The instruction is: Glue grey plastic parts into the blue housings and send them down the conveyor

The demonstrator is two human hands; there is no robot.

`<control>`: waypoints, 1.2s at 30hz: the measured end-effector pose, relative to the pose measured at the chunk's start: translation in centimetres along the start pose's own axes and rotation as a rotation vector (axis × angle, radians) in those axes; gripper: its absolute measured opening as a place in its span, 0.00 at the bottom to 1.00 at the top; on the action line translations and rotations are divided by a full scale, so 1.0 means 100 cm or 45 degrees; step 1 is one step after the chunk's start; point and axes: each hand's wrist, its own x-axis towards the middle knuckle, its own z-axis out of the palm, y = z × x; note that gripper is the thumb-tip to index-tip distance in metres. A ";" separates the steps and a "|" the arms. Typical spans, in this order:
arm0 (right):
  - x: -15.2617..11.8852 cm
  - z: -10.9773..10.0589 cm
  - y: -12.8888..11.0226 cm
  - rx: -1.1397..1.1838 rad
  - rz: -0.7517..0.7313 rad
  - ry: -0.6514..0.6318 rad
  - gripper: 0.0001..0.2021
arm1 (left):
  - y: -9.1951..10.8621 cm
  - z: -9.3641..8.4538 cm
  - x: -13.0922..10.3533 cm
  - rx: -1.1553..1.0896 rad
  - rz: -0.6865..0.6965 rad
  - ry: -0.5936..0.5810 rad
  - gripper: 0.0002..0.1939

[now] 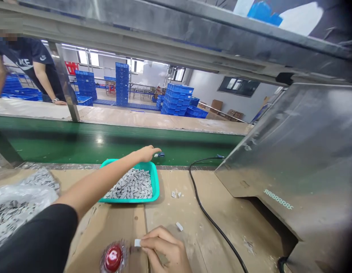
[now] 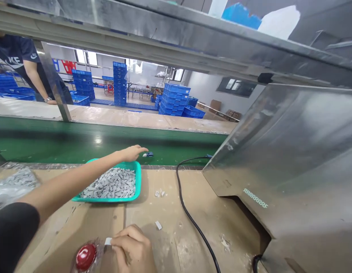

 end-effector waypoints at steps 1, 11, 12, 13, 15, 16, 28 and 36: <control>-0.001 -0.003 0.005 -0.008 0.015 0.025 0.13 | 0.004 0.009 0.013 -0.007 0.011 -0.024 0.14; 0.002 -0.004 0.007 0.056 0.270 0.166 0.10 | -0.001 0.004 0.024 -0.319 -0.139 0.003 0.13; 0.003 -0.002 0.004 0.050 0.262 0.145 0.10 | 0.001 -0.006 0.013 -0.379 -0.146 0.034 0.14; 0.004 0.000 0.000 0.039 0.242 0.114 0.10 | 0.004 -0.016 -0.001 -0.445 -0.148 0.066 0.15; 0.006 0.005 -0.009 0.015 0.151 0.051 0.10 | 0.013 -0.037 -0.041 -0.583 -0.138 0.120 0.18; 0.007 0.007 -0.014 0.006 0.079 0.030 0.10 | 0.017 -0.046 -0.065 -0.655 -0.126 0.136 0.18; 0.018 0.036 -0.035 -0.042 -0.149 0.089 0.10 | 0.022 -0.036 -0.286 -0.986 -0.466 0.606 0.05; 0.019 0.033 -0.042 0.719 0.356 0.183 0.06 | 0.033 0.005 -0.291 -1.347 -0.419 0.363 0.07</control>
